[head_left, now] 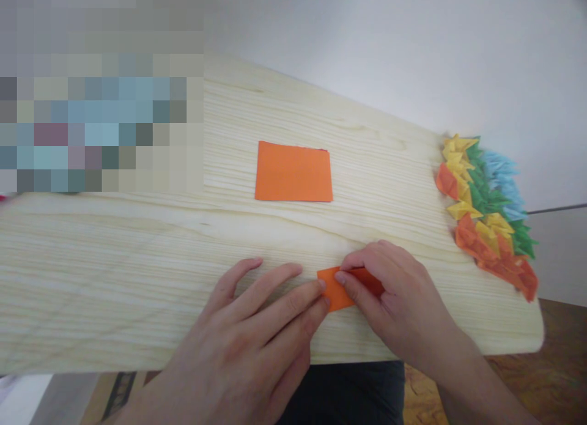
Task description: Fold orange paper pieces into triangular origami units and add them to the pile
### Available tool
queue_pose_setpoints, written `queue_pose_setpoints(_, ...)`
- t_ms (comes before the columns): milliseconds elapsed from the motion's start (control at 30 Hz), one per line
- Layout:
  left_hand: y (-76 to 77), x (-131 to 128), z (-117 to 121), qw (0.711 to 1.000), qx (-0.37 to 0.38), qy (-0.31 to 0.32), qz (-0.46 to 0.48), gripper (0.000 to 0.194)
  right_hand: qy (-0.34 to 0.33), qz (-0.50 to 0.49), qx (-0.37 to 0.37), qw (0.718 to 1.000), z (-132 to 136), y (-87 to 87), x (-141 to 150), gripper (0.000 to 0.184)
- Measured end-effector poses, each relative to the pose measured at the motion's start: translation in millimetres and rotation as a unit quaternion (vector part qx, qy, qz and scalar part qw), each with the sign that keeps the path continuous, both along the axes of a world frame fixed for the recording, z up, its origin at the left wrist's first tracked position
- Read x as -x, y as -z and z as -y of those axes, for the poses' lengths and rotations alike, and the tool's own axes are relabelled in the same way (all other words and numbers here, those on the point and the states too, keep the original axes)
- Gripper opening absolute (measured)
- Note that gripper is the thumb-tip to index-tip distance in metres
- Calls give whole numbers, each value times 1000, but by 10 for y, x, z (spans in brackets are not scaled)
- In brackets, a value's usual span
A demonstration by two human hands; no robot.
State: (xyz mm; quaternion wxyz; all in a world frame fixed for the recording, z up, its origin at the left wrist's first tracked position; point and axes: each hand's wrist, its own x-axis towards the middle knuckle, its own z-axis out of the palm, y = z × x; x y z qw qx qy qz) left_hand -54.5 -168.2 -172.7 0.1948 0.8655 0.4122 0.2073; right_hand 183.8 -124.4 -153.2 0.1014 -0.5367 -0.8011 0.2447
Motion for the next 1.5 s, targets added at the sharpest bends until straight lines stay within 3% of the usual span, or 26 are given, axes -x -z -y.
queue_pose_setpoints(67,-7,3,-7,1000,0,6,-7,36,17,-4,-12,1000,23,34,4,5)
queue_pose_setpoints(233,-9,-2,-13,1000,3,-2,-17,31,109,-33,-87,990,138,121,20,33)
queue_pose_setpoints(400,0,-23,-20,1000,7,-3,-20,29,152,-41,-198,967,375,119,99,39)
queue_pose_setpoints(633,-11,-23,-20,1000,-12,-2,-16,28,142,-23,-164,976,575,197,119,53)
queue_pose_setpoints(1000,29,-43,-22,999,-29,-10,-9,27,158,-19,-197,967,531,372,-369,50)
queue_pose_setpoints(1233,-17,-119,-18,999,-41,-23,-22,22,154,-42,-261,952,589,378,-152,25)
queue_pose_setpoints(1500,-17,-234,-14,995,-89,-47,-21,16,127,-76,-244,958,643,428,-8,10)
